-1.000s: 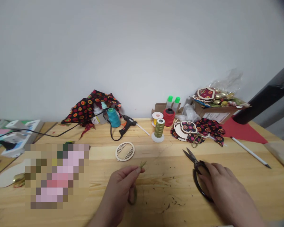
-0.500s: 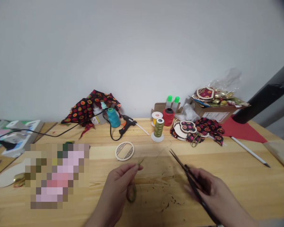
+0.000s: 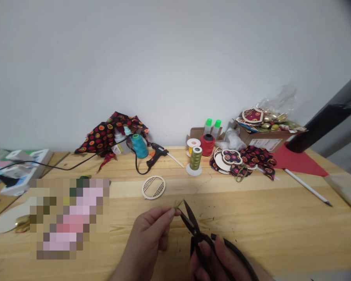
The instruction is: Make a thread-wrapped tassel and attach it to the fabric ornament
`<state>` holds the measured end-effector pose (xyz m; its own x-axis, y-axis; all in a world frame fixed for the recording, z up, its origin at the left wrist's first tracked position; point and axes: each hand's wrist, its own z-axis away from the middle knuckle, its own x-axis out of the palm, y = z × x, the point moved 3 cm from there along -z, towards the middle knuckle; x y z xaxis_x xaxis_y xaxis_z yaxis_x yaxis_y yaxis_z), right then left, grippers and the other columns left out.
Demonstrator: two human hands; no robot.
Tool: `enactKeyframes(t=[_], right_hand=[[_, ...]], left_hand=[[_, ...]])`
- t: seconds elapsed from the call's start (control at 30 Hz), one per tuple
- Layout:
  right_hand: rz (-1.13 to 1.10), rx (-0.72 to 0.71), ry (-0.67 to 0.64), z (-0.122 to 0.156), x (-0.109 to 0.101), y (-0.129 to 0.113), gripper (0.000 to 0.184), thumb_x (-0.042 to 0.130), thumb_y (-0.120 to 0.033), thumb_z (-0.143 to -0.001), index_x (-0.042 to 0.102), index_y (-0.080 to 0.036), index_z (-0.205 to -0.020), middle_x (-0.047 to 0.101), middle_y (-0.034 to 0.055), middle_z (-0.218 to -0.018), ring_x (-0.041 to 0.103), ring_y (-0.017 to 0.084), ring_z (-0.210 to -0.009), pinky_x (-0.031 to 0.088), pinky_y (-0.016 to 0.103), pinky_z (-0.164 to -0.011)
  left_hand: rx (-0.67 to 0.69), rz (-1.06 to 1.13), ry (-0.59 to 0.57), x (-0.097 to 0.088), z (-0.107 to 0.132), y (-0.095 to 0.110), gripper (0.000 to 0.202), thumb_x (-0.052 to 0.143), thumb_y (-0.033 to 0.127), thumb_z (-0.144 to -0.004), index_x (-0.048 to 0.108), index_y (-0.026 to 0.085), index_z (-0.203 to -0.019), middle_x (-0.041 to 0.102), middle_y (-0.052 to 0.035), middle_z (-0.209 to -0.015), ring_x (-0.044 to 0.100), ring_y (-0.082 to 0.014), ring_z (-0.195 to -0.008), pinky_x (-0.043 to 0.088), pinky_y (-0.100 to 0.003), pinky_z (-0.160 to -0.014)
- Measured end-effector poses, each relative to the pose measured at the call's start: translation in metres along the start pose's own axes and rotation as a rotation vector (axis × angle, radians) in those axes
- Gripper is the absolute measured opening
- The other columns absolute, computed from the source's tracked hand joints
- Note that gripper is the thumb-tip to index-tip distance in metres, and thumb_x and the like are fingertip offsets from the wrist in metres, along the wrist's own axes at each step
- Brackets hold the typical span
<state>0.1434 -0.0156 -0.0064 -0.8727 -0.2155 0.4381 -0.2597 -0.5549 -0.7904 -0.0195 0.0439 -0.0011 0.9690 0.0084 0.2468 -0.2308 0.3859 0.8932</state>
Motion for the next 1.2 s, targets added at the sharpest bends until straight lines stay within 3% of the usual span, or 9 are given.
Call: enactKeyframes(t=[0.23,0.4,0.5,0.7,1.2], right_hand=[[0.009,-0.024,0.095,-0.004,-0.014,0.005,0.062,0.046,-0.074,-0.071,0.066,-0.018,-0.090,0.058,0.0052,-0.072,0.051,0.013,-0.056,0.042,0.024,-0.052],[0.193,-0.124,0.113,-0.006,-0.024,0.003,0.063,0.043,-0.072,-0.075,0.066,-0.015,-0.089,0.055,0.0028,-0.060,0.049,0.013,-0.052,0.040,0.025,-0.051],[0.277,-0.137,0.071,-0.009,-0.027,0.003,0.065,0.040,-0.072,-0.076,0.065,-0.014,-0.091,0.053,0.0011,-0.056,0.048,0.012,-0.050,0.040,0.026,-0.052],[0.356,-0.140,0.039,-0.010,-0.030,0.005,0.064,0.037,-0.070,-0.080,0.060,-0.012,-0.095,0.052,-0.0003,-0.058,0.049,0.011,-0.052,0.041,0.024,-0.055],[0.353,-0.115,0.060,-0.010,-0.030,0.007,0.067,0.037,-0.072,-0.078,0.057,-0.012,-0.098,0.047,-0.0027,-0.059,0.038,0.005,-0.041,0.029,0.018,-0.039]], left_hand=[[0.015,-0.236,-0.006,-0.002,0.004,-0.001,0.027,0.067,0.040,-0.070,0.074,0.014,-0.076,0.033,0.0074,-0.042,0.023,-0.0059,-0.042,0.017,-0.019,-0.040],[0.087,-0.394,-0.051,-0.001,0.004,0.008,0.022,0.064,0.037,-0.073,0.075,0.017,-0.073,0.057,-0.0004,-0.057,0.042,-0.0104,-0.053,0.031,-0.019,-0.048],[0.108,-0.427,-0.078,0.002,0.005,0.011,0.023,0.063,0.037,-0.073,0.075,0.017,-0.070,0.063,-0.0025,-0.064,0.048,-0.0141,-0.061,0.035,-0.021,-0.054],[0.111,-0.473,-0.133,0.005,0.006,0.013,0.026,0.059,0.038,-0.076,0.070,0.017,-0.064,0.057,0.0000,-0.059,0.046,-0.0138,-0.060,0.035,-0.021,-0.056],[0.126,-0.492,-0.137,0.003,0.005,0.010,0.028,0.057,0.040,-0.076,0.067,0.017,-0.063,0.044,0.0025,-0.055,0.035,-0.0117,-0.056,0.029,-0.021,-0.051]])
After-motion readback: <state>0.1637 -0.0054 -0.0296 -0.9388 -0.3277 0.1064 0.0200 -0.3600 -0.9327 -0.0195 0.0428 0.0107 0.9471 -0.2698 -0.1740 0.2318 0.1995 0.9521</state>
